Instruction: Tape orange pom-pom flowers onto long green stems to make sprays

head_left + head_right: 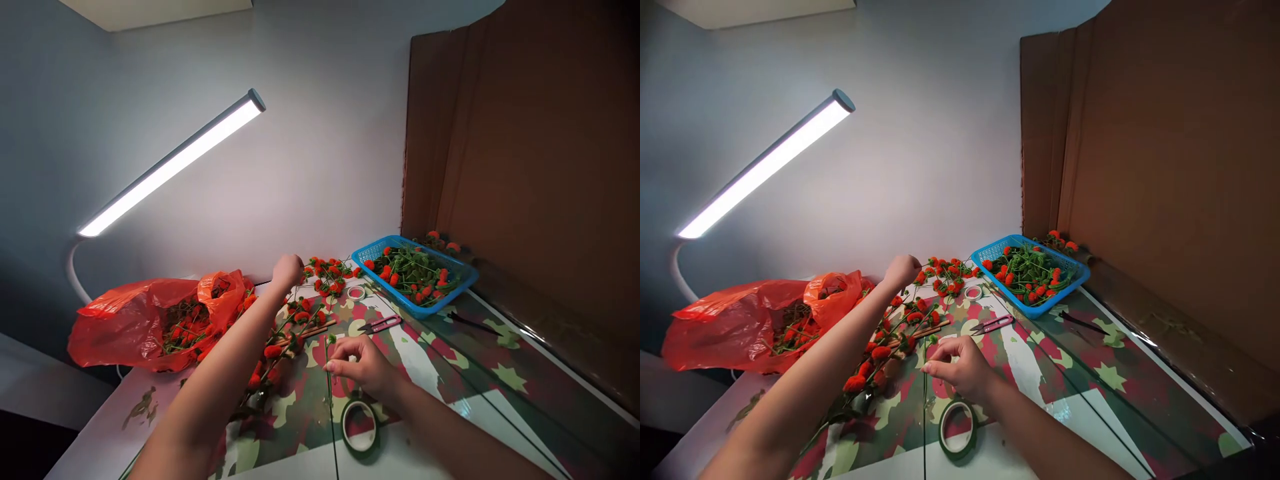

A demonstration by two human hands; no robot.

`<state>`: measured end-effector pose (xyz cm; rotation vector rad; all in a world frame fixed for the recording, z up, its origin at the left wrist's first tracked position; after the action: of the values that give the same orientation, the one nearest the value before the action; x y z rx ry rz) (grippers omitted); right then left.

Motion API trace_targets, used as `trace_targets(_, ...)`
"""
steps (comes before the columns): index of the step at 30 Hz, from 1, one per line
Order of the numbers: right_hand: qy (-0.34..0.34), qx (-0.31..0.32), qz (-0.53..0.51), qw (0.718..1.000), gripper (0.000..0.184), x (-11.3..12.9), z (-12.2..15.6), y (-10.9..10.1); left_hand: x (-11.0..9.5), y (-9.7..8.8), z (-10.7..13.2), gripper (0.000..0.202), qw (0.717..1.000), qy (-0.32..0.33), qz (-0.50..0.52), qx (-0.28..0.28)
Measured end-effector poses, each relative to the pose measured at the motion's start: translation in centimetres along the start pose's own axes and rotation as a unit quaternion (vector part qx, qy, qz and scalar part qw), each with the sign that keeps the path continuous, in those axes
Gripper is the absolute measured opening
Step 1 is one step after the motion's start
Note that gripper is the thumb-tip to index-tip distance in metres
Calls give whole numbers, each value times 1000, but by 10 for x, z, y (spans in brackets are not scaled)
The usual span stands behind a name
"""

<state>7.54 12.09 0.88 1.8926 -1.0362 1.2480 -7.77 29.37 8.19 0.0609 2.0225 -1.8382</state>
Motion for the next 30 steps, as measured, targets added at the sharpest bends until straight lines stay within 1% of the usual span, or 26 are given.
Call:
trace_targets(2,0,3,1,1000,19,0,0,0,6,-16,19,21,998,-5,66,-11)
trace_targets(3,-1,3,3,1000,19,1,0,0,9,-21,33,23,995,-5,101,-14)
trace_targets(4,-2,3,4,1000,19,1,0,-1,12,-21,50,27,991,-2,135,-10)
trace_targets(5,-2,4,5,1000,19,1,0,-1,15,-18,70,30,986,2,168,-4)
trace_targets(7,-5,7,7,1000,20,1,1,-1,22,-2,119,35,971,5,240,16)
trace_targets(8,-8,11,9,1000,21,2,1,-1,29,10,145,36,932,-15,361,37)
trace_targets(9,-14,13,13,1000,21,4,2,-1,41,24,171,36,886,-60,459,38)
trace_targets(10,-18,15,18,1000,21,6,2,-1,53,38,197,36,845,-107,524,31)
trace_targets(11,-22,15,23,999,22,7,3,-1,62,54,221,36,806,-150,572,30)
trace_targets(13,-21,15,31,999,23,9,4,-1,70,85,260,40,736,-222,638,52)
trace_targets(15,-15,15,39,999,24,9,5,-1,70,103,284,42,682,-255,683,56)
trace_targets(16,-14,18,41,999,24,9,6,-1,69,108,291,44,660,-264,701,50)
trace_targets(17,-13,21,42,999,24,9,6,0,68,111,295,46,644,-269,715,42)
trace_targets(19,-16,27,42,999,24,9,6,0,66,113,299,50,625,-276,730,24)
trace_targets(23,-23,27,52,998,22,11,7,0,65,111,299,45,612,-290,736,-3)
trace_targets(26,-22,30,57,998,20,14,7,2,66,108,295,41,608,-288,739,-18)
trace_targets(28,-17,31,62,997,21,15,7,3,62,107,292,40,610,-277,742,-12)
trace_targets(30,-13,30,67,997,22,16,7,3,59,107,290,38,618,-267,740,-3)
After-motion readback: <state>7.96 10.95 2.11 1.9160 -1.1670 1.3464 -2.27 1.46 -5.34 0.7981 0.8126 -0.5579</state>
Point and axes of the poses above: each hand's wrist, its own z-axis away from the middle knuckle, its own y-axis out of the palm, x = y × z, the point moved 9 cm from there along -z, towards the middle knuckle, and after that the axes turned 11 degrees about -y, right-handed, at the moved point
